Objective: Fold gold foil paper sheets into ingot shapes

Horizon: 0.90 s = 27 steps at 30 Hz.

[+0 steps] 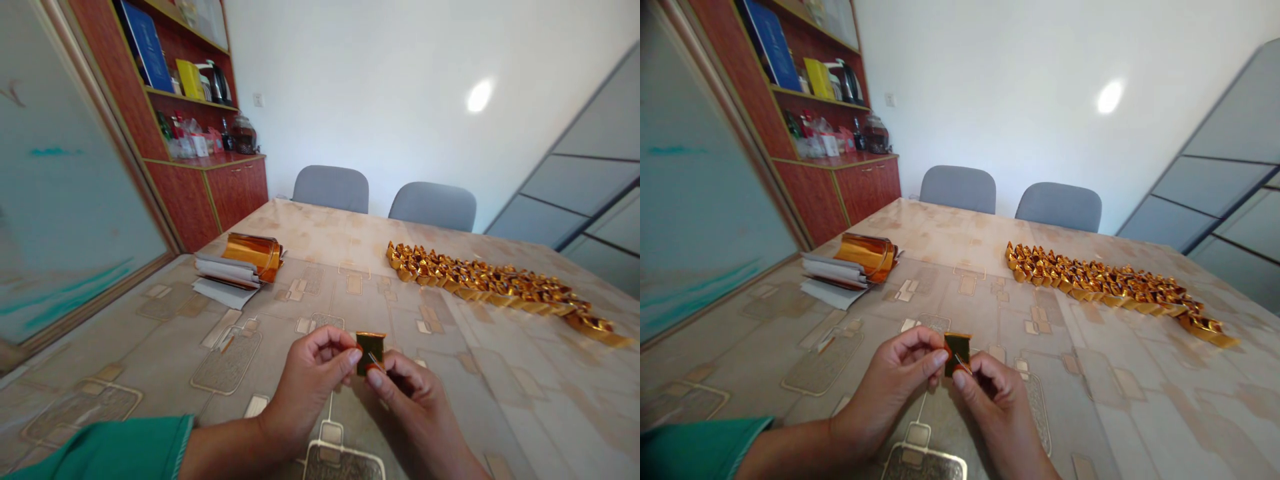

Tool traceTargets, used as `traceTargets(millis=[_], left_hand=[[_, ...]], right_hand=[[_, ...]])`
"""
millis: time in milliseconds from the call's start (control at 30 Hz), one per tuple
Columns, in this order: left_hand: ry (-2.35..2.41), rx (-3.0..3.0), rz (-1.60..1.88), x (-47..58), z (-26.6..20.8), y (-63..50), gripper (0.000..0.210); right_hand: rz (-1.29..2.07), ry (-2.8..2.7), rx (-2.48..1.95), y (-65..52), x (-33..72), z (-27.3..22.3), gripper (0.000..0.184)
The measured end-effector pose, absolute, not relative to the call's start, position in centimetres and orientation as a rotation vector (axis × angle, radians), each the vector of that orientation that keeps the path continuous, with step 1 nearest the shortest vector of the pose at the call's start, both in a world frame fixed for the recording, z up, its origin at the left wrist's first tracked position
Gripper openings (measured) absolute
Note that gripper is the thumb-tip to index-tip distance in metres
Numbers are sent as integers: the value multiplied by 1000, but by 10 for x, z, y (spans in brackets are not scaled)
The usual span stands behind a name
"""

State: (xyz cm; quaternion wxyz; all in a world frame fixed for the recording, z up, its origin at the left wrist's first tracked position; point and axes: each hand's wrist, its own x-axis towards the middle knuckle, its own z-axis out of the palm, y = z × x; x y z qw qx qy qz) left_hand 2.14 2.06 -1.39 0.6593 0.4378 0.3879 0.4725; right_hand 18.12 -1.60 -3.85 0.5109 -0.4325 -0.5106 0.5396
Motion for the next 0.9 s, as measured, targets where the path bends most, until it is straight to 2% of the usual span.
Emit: traceTargets(millis=[200,300,433,667,900], left_hand=[[850,1027,969,22,-10,22,25],[762,921,864,20,-10,25,31],[657,751,771,15,-12,31,37],[344,734,563,14,-8,32,35],[408,669,477,13,-11,25,36]], right_hand=[[1180,-1373,-1084,-19,177,-20,21],[1346,-1298,-963,-19,180,-14,27],[1623,-916,-750,-18,185,-15,39],[1795,-822,-675,-22,179,-10,27],[1918,-882,-649,-24,183,-8,27]])
